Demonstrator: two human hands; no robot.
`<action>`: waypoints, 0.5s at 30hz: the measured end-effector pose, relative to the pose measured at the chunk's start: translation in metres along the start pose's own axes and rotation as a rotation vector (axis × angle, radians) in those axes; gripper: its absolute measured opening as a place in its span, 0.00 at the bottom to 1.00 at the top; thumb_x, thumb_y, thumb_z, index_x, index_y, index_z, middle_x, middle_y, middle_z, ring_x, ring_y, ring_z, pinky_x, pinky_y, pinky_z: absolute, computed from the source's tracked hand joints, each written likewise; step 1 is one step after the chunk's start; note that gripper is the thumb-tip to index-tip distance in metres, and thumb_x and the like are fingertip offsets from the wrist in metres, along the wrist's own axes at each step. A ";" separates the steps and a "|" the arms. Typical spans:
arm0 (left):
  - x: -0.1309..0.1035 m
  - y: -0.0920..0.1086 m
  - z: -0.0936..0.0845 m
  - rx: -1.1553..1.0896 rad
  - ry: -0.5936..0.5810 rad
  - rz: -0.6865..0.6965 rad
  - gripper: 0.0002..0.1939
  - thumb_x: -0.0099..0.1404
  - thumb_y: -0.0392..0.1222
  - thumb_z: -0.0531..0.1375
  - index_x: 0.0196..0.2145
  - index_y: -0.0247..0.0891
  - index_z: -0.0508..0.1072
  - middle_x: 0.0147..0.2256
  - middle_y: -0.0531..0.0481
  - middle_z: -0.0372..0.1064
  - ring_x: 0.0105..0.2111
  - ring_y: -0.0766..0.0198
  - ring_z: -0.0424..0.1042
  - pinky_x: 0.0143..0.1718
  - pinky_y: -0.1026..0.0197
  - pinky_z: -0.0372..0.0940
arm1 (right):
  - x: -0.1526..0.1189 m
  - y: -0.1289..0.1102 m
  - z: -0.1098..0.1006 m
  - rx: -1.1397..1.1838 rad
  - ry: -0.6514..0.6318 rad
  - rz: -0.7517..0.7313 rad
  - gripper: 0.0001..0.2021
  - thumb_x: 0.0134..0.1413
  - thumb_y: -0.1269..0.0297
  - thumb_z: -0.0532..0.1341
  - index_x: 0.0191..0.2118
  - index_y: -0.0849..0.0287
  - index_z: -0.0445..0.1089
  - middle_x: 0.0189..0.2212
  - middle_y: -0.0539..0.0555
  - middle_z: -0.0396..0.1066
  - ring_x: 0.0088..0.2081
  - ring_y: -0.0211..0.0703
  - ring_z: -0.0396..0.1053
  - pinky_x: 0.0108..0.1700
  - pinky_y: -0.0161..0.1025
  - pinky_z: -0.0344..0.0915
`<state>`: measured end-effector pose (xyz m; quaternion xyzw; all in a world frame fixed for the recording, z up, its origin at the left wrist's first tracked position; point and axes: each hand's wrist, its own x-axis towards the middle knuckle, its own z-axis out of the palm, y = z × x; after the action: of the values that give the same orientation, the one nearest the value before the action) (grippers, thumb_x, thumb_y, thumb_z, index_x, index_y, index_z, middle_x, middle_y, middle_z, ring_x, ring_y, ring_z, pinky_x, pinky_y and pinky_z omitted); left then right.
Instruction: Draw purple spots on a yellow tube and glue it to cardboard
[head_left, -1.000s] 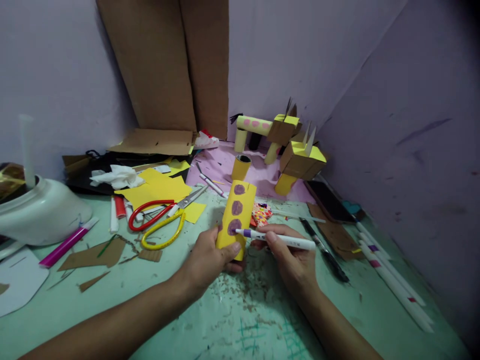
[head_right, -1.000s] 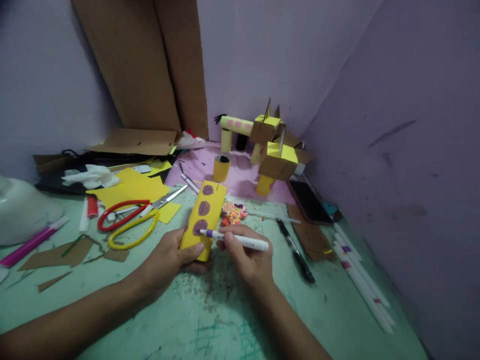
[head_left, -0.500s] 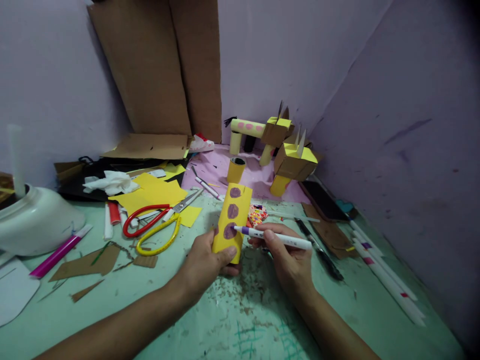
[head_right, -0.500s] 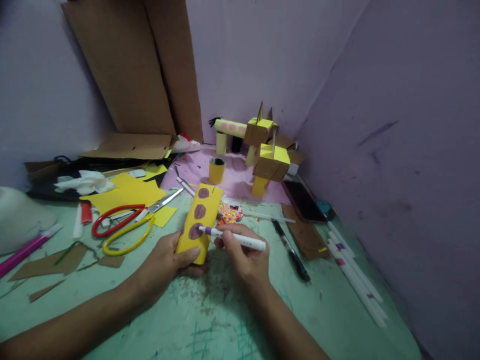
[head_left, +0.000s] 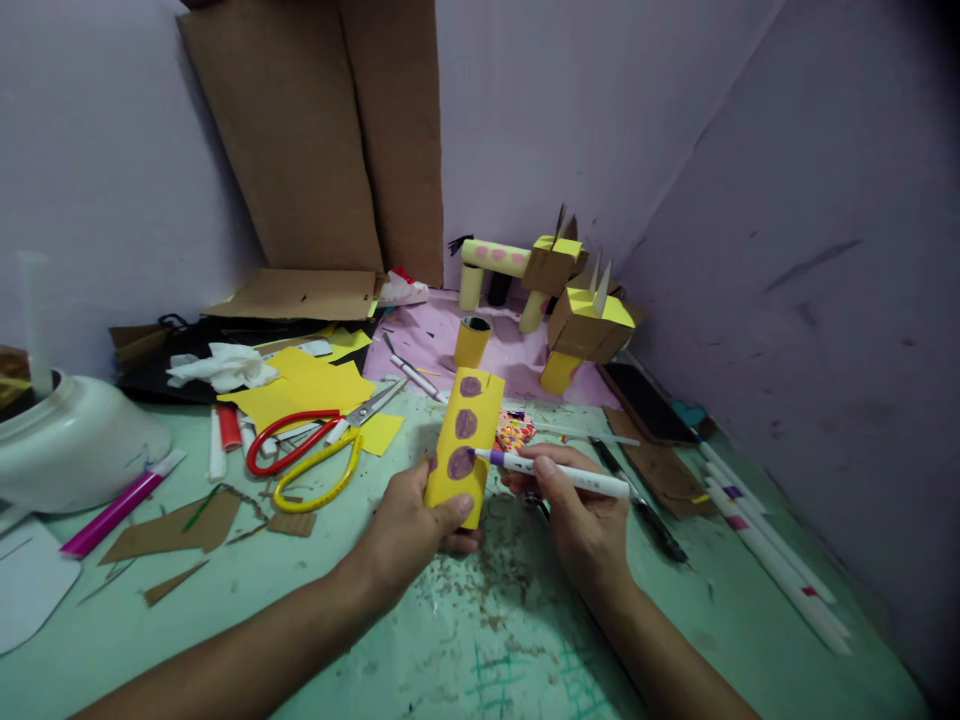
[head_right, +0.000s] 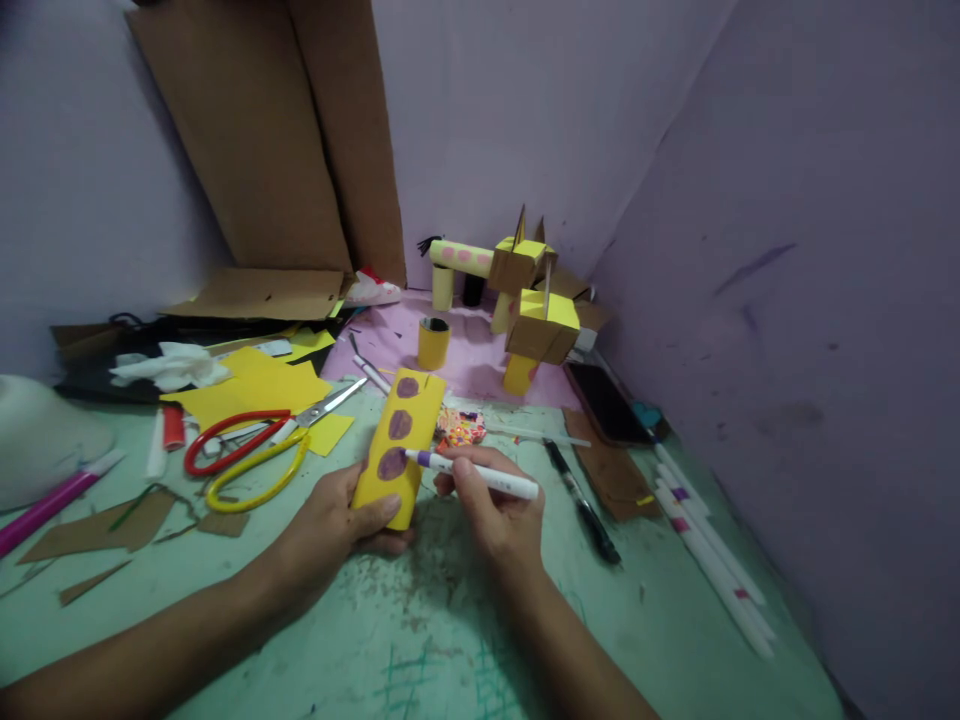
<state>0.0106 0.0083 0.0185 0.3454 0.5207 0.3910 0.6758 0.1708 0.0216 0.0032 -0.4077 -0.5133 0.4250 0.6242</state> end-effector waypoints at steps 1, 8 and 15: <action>0.000 0.000 0.000 0.001 0.000 0.000 0.22 0.52 0.40 0.65 0.43 0.29 0.68 0.30 0.47 0.70 0.25 0.62 0.74 0.27 0.61 0.71 | 0.000 0.000 0.000 0.001 0.002 0.002 0.06 0.53 0.59 0.65 0.33 0.54 0.79 0.21 0.49 0.76 0.23 0.35 0.73 0.27 0.28 0.68; 0.000 0.001 0.001 0.000 0.005 0.005 0.22 0.51 0.40 0.65 0.43 0.29 0.68 0.30 0.48 0.70 0.25 0.62 0.73 0.27 0.61 0.71 | 0.000 0.000 0.001 0.007 0.018 0.002 0.07 0.52 0.59 0.66 0.32 0.55 0.79 0.19 0.49 0.75 0.22 0.36 0.72 0.26 0.29 0.68; 0.000 0.001 0.001 0.008 0.010 0.009 0.21 0.51 0.40 0.65 0.42 0.30 0.68 0.30 0.48 0.70 0.26 0.63 0.73 0.28 0.61 0.72 | -0.001 -0.001 0.003 0.041 -0.004 0.027 0.06 0.52 0.59 0.66 0.33 0.53 0.79 0.21 0.49 0.76 0.23 0.35 0.74 0.28 0.28 0.69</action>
<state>0.0108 0.0086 0.0199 0.3487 0.5239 0.3937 0.6700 0.1677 0.0208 0.0039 -0.4009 -0.5002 0.4447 0.6255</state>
